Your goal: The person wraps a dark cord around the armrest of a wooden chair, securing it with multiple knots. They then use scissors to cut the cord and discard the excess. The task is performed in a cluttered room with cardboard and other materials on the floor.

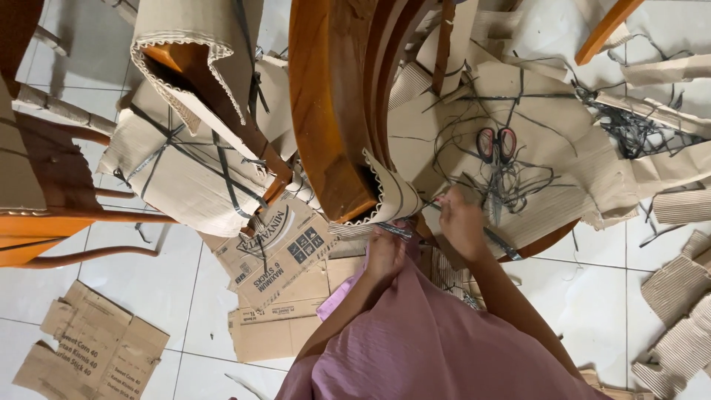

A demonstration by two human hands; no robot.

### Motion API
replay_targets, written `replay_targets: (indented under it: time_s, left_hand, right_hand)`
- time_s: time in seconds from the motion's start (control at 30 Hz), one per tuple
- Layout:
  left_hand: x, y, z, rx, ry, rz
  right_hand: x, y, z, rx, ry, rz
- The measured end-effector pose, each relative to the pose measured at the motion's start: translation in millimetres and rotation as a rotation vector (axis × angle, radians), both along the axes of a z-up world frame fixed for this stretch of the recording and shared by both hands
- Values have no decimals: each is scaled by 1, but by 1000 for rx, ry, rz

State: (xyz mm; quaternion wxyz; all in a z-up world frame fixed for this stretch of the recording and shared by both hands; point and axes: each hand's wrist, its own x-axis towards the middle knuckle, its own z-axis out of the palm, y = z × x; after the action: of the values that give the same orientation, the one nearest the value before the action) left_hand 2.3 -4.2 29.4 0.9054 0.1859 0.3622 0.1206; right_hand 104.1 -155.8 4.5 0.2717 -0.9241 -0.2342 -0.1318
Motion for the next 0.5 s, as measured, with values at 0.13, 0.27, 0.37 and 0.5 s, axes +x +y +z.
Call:
replay_targets:
  time_s: [0.13,0.27,0.37,0.5]
  left_hand:
    - [0,-2,-49,-38,-41,42]
    - [1,-4,-49,-51,-52,59]
    - [-2,4,-70,170,-51,-95]
    - [-20,9,-60,11,69,-189]
  right_hand:
    - [5,12,27,86,38,59]
    - [18,8,3,24,77,29]
    - [30,1,-11,17,172,58]
    - [9,-14,40,-48,324,72]
